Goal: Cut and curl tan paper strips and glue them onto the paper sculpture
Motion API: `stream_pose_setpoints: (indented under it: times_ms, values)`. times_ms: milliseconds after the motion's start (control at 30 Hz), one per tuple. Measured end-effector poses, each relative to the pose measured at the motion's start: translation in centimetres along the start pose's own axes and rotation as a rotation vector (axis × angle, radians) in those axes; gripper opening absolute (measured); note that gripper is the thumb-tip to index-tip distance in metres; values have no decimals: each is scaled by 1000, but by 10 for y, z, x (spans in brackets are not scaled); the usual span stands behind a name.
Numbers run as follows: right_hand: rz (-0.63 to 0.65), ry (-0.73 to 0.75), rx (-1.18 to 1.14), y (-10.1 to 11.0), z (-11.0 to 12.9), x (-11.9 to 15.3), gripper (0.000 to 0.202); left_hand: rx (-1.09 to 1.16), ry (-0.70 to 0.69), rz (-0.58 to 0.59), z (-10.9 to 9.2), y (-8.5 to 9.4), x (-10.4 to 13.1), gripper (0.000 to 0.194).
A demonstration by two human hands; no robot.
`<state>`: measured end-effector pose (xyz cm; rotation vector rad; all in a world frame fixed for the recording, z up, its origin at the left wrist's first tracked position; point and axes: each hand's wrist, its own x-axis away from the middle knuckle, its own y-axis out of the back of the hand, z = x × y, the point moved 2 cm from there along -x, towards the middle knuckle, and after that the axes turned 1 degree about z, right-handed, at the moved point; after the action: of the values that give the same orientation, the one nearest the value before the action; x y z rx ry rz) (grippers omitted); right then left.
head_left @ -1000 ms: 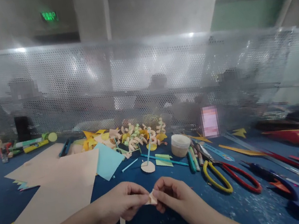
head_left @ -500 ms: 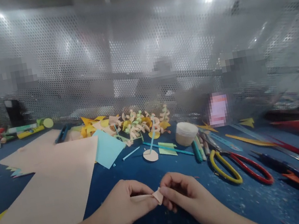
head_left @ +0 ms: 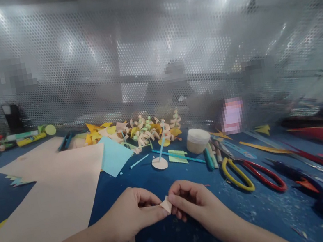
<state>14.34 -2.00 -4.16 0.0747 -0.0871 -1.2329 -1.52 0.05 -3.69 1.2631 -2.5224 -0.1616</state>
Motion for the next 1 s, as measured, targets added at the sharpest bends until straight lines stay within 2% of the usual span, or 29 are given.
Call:
stream_pose_setpoints:
  times_ms: [333,467,600,700,867,1000]
  values:
    - [4,-5,7,0,1,1,35,-59,-12,-9,-3,0,0,26]
    - [-4,-9,48,-1,1,2,36,-68,-26,31,-6,0,0,24]
    - [9,2,52,-2,-1,2,33,54,65,72,-9,2,-1,21]
    - [1,20,57,-2,-1,2,31,134,71,86,-8,4,-1,26]
    - [14,43,100,-2,-2,4,28,54,40,120,-1,5,0,30]
    - [37,49,105,-2,-3,5,24,0,-4,106,2,5,-2,25]
